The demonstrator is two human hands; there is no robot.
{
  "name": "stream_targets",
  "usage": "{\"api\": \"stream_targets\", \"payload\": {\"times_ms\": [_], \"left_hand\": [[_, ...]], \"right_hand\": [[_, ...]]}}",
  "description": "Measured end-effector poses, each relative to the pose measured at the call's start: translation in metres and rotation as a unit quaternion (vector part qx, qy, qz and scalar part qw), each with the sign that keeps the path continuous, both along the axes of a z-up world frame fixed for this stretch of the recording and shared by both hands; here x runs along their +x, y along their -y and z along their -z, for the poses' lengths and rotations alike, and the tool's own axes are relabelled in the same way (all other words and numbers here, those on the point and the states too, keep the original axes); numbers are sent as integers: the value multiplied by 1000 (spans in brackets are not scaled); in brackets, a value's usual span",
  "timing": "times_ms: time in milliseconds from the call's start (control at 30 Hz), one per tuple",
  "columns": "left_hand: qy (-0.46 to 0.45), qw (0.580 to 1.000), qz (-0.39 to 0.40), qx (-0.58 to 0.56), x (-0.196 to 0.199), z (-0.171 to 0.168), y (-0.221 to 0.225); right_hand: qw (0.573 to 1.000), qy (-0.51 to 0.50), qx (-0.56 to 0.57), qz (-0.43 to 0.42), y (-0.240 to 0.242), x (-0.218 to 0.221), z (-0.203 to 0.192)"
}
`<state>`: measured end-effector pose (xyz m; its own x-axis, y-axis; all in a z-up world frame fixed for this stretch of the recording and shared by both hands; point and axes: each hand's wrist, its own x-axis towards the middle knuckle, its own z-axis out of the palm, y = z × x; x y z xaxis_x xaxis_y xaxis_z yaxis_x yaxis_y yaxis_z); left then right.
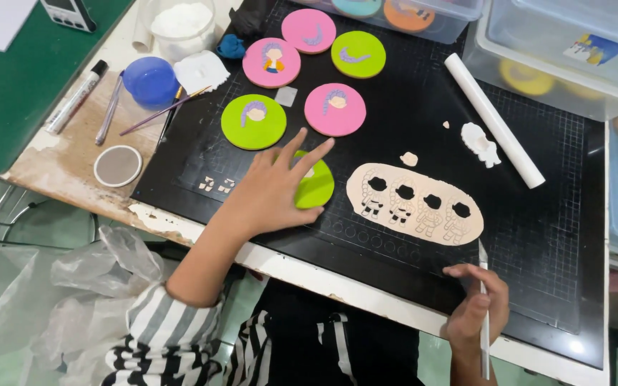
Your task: Tracing detailed outlines and patterns onto flat clay figures using a stylus tool and placing small clay accents.
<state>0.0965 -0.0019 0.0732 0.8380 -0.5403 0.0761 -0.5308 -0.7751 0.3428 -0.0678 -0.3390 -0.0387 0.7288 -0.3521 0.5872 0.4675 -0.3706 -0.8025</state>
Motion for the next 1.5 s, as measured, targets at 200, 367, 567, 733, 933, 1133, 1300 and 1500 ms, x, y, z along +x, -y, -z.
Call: {"api": "stream_targets", "payload": {"times_ms": [200, 367, 567, 733, 933, 1133, 1300, 1500], "left_hand": [[13, 997, -22, 70, 46, 18, 26], [-52, 998, 9, 44, 64, 16, 36], [230, 963, -42, 132, 29, 18, 47], [219, 966, -59, 122, -50, 24, 85], [214, 959, 128, -133, -99, 60, 149], [154, 981, 85, -79, -93, 70, 158], [155, 976, 71, -135, -87, 58, 153], [159, 938, 62, -301, -81, 53, 140]], "right_hand": [[1000, 11, -7, 17, 3, -7, 12], [1000, 16, 5, 11, 8, -2, 8], [969, -79, 229, -47, 40, 12, -20], [911, -189, 326, -166, 78, 44, -46], [910, -305, 210, -187, 52, 94, -56], [959, -224, 129, -119, 58, 98, -39], [940, -198, 179, -212, 60, 74, -56], [918, -234, 64, -313, 54, 38, -44]]}}
